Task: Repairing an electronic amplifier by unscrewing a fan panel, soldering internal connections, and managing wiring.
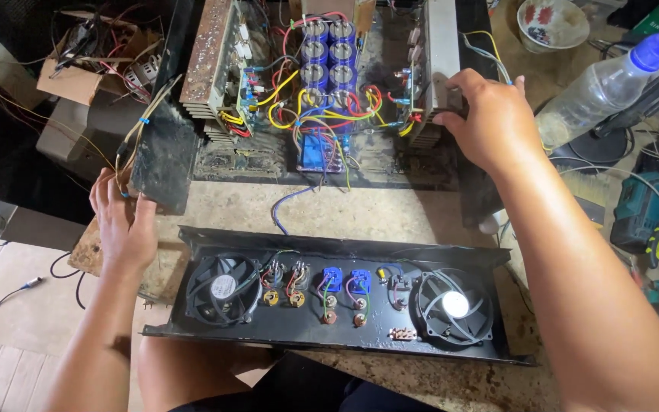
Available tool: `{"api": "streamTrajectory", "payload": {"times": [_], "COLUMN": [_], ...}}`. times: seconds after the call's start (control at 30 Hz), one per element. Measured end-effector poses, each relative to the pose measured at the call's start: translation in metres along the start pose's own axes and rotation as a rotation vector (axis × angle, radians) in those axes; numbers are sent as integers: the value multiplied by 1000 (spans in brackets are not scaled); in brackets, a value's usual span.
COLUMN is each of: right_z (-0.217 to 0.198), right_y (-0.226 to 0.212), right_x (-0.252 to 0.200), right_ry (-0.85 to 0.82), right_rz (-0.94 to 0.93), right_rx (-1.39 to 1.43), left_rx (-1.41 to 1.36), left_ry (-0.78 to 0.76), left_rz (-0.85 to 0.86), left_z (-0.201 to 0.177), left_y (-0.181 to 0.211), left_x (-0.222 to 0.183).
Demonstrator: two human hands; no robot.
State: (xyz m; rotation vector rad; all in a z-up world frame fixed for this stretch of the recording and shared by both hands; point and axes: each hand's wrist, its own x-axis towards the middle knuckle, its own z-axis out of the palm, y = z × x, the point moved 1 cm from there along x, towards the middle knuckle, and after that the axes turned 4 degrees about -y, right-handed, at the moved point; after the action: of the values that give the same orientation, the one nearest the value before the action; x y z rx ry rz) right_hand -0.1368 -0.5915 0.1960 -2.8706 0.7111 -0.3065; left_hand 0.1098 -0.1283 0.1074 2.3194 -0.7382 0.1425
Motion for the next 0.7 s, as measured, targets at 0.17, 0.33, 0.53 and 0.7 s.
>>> {"api": "streamTrajectory", "payload": {"times": [0.17, 0.33, 0.53, 0.7], "right_z": [1, 1, 2, -2], "right_y": [4, 5, 4, -3], "right_x": [1, 1, 1, 0], "right_ry": [10, 11, 26, -3], "right_rz": [-10, -18, -42, -9], "right_rx": [14, 2, -3, 13], "left_rx": [44, 63, 44, 44], "left_ry": [-16, -31, -32, -31], "left_rz": [13, -19, -21, 20], "left_z": [4, 6, 2, 1], "left_y": [-5, -8, 6, 2], "left_x": [2, 3, 3, 4]}}
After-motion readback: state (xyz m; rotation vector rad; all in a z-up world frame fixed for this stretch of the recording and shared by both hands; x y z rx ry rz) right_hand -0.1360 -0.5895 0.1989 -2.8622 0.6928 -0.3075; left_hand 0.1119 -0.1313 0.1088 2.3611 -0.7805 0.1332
